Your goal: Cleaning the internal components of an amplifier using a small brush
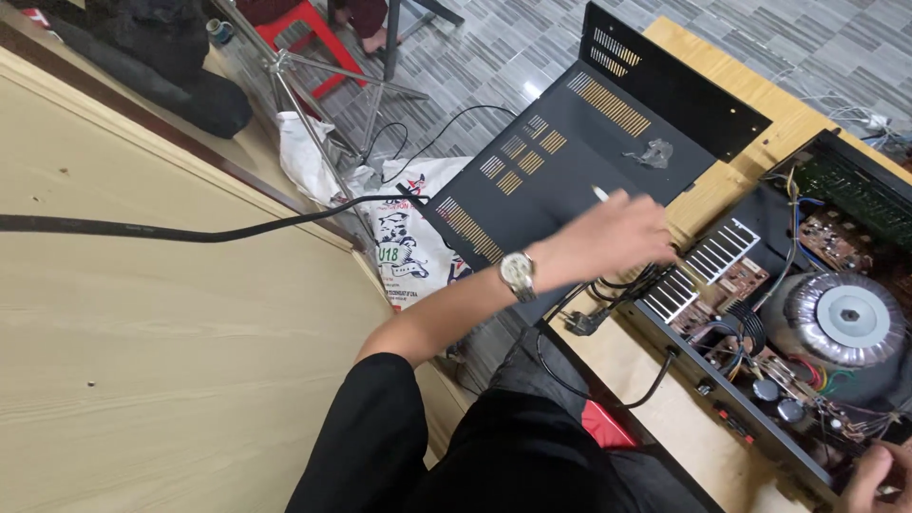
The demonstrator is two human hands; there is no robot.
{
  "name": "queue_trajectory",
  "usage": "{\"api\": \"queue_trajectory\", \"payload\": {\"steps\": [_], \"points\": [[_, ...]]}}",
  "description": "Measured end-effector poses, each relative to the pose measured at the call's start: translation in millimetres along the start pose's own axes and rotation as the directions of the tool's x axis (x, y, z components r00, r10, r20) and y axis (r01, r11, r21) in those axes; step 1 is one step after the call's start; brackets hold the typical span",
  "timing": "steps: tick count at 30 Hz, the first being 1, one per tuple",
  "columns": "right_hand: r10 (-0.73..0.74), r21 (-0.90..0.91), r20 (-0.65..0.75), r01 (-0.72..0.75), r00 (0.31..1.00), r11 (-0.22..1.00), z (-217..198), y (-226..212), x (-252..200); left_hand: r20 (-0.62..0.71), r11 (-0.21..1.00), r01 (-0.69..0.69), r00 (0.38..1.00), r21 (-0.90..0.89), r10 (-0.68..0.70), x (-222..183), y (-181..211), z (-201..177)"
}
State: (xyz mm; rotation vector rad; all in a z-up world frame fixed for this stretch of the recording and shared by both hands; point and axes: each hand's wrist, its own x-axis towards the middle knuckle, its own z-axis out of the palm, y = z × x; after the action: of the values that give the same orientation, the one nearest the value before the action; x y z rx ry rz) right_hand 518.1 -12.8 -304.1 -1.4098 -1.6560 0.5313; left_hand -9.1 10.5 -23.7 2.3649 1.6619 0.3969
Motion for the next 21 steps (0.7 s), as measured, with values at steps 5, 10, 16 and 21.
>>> {"api": "queue_trajectory", "payload": {"steps": [5,10,16,21], "points": [[-0.124,-0.317,0.037,0.129,0.992,0.940,-22.5,-90.4,3.4,-0.122,0.956,-0.246,0.956,0.158,0.266,-4.3,-20.3,36.1],[-0.179,-0.655,0.047,0.165,0.983,0.737,-29.8,-156.7,12.3,-0.129,0.915,-0.113,0.976,0.387,0.175,-2.5,-52.7,13.4],[-0.175,-0.572,0.053,0.174,0.983,0.801,-32.9,-199.9,19.1,-0.334,0.927,-0.374,0.876,-0.015,0.348,-2.9,-9.5,6.9],[-0.149,-0.527,0.046,0.151,0.988,0.836,-32.5,-224.4,28.8,0.037,0.990,-0.131,0.991,0.045,0.129,6.9,-36.0,19.0]]}}
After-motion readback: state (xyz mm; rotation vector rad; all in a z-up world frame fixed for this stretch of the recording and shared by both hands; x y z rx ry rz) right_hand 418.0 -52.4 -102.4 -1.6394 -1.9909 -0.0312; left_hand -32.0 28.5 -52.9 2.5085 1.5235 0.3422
